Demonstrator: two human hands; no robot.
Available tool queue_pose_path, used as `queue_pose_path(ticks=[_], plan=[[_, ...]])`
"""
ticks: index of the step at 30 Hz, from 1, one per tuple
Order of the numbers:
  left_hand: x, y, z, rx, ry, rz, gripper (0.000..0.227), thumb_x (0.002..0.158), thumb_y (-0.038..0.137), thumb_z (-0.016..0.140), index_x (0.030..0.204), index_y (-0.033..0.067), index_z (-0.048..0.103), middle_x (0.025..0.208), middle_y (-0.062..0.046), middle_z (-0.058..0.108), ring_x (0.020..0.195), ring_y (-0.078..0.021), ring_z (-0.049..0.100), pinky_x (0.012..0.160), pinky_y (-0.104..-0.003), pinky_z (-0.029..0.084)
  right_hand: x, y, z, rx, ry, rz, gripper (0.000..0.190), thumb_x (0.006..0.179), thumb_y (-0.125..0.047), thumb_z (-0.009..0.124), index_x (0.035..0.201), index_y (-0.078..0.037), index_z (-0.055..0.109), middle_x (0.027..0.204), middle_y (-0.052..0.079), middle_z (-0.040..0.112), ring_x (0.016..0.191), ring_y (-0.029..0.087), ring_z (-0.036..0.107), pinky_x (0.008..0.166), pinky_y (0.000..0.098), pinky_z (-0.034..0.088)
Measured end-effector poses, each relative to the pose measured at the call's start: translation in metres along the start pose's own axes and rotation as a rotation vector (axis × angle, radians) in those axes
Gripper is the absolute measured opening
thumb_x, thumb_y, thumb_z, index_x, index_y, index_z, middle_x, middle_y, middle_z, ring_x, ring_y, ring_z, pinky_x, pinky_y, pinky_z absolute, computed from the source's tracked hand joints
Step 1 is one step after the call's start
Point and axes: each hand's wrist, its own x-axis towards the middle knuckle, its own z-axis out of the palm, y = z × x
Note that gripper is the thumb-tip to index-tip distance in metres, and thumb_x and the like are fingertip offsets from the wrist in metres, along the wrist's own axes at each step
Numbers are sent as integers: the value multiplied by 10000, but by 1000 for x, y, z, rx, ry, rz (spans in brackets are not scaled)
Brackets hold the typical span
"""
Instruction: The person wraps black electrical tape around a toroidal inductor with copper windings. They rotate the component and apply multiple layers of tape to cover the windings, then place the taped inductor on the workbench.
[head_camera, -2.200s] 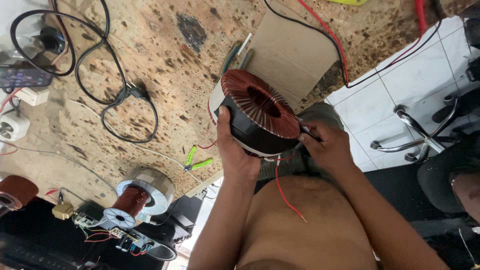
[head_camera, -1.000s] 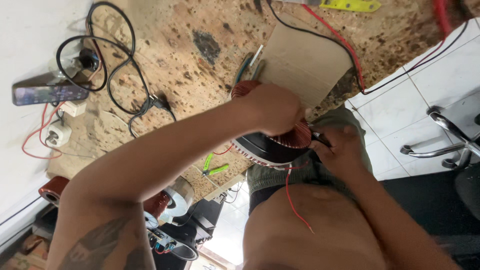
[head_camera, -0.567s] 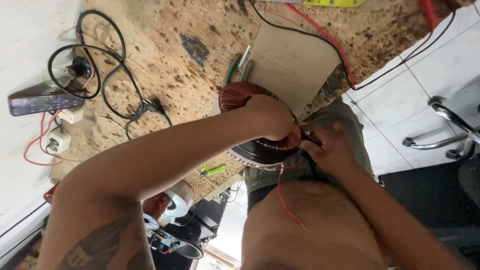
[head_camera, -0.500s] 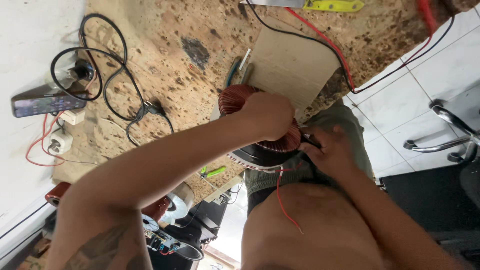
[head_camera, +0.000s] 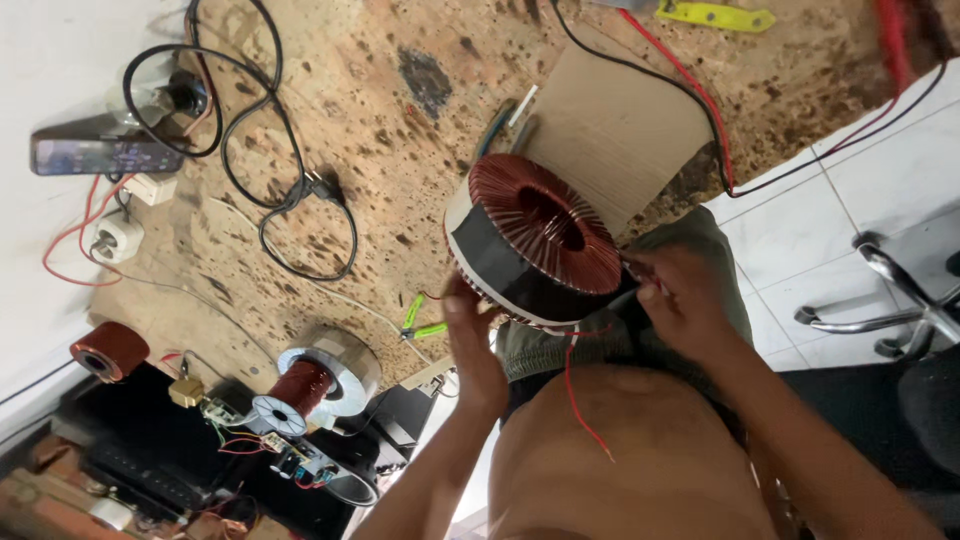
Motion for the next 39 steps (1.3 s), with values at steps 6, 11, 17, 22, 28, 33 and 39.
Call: queue_pose_path(ticks=[6, 11, 17, 22, 28, 33, 39], plan=[[1, -153, -7, 336, -98, 162, 561, 1146, 323, 342, 1534, -78, 400, 1454, -309, 507, 1329, -436, 501, 1178, -512, 356, 39, -62, -5, -144, 25, -2, 423, 1118, -229, 392, 1361, 26, 625, 1050, 173, 611, 924, 350, 578, 896, 482, 456], [19, -236, 13, -18, 125, -226, 769, 984, 501, 483, 1535, 6, 275, 1476, -179, 506, 1365, -256, 488, 1191, -391, 310, 77, -98, 9, -46, -134, 27, 636, 1117, -469, 250, 1357, -16, 625, 1143, 139, 645, 1078, 243, 550, 1023, 415, 407], [17, -198, 23, 530, 288, 288, 540, 1018, 323, 473, 1469, 31, 417, 1421, -239, 474, 1356, -369, 472, 1223, -564, 299, 70, -56, 19, 87, -288, 149, 877, 1074, -623, 61, 1311, -37, 668, 1196, 184, 663, 1106, 361, 608, 988, 491, 457], [16, -72, 47, -460, 407, -343, 693, 962, 573, 631, 1475, 118, 535, 1407, -242, 581, 1274, -387, 604, 1118, -509, 472, 77, -51, 17, 390, -259, 247, 898, 1065, -606, 49, 1299, 5, 664, 1156, 249, 625, 1022, 434, 604, 934, 579, 509], [4, 13, 60, -731, 179, -328, 532, 950, 578, 621, 1163, 107, 745, 1068, -193, 769, 966, -347, 751, 878, -503, 635, 90, -96, 10, 363, -276, 310, 916, 1060, -605, 12, 1312, -31, 681, 1160, 259, 610, 1064, 471, 578, 990, 599, 480], [-1, 11, 58, -757, 90, -522, 700, 890, 708, 584, 1204, 104, 747, 1151, -216, 747, 1012, -367, 738, 910, -527, 618, 85, -94, 4, 280, -313, 456, 856, 1062, -606, 89, 1331, -67, 698, 1351, 260, 600, 1280, 496, 534, 1148, 623, 383], [16, 14, 41, -678, 109, -590, 680, 881, 719, 585, 1175, 127, 747, 1081, -149, 769, 932, -316, 749, 892, -486, 635, 25, -105, -31, -5, -33, 468, 507, 1105, -403, 387, 1249, -20, 687, 1144, 227, 680, 1146, 449, 642, 1029, 601, 457]])
